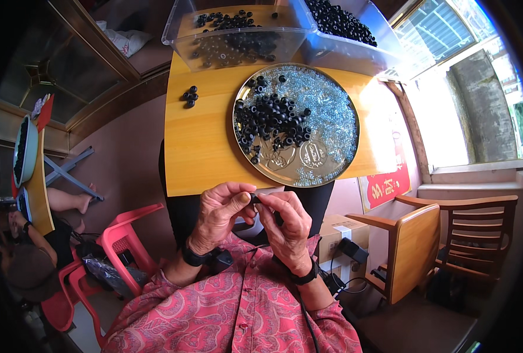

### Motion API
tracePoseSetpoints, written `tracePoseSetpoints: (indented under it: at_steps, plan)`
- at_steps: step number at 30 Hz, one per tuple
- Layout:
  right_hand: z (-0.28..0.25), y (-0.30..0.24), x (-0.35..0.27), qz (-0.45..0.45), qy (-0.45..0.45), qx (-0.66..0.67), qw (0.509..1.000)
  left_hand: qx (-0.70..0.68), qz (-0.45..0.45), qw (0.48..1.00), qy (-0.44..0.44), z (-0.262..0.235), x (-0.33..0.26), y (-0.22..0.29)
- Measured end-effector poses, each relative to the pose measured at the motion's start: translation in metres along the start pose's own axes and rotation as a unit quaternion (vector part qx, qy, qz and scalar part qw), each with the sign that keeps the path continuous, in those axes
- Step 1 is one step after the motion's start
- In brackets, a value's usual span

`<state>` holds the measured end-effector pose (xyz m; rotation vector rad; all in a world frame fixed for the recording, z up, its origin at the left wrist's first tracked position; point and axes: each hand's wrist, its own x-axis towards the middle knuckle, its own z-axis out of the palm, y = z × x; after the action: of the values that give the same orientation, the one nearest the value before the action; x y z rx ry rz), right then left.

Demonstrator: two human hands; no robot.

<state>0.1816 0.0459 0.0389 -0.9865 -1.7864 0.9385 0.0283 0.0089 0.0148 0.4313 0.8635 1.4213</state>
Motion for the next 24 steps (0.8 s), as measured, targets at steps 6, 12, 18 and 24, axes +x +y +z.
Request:
tracePoseSetpoints:
  at_steps: [6,12,18,24]
  plan:
    - [0.0018,0.003,0.0036,-0.021,-0.019,-0.027,0.999,0.078,0.032,0.996,0.013,-0.0022,-0.0018,-0.0015]
    - [0.0037,0.0035,0.0048,-0.061,-0.036,-0.074,0.995,0.083,0.04,0.995,0.038,0.0025,-0.0069,0.0055]
    - [0.0079,0.005,0.0014,-0.065,-0.047,-0.082,0.993,0.133,0.032,0.991,0.001,-0.0052,-0.0066,0.0017]
    - [0.0092,0.0038,-0.0014,-0.053,-0.053,-0.1,0.992,0.135,-0.005,0.991,-0.004,-0.0051,-0.0058,0.0059]
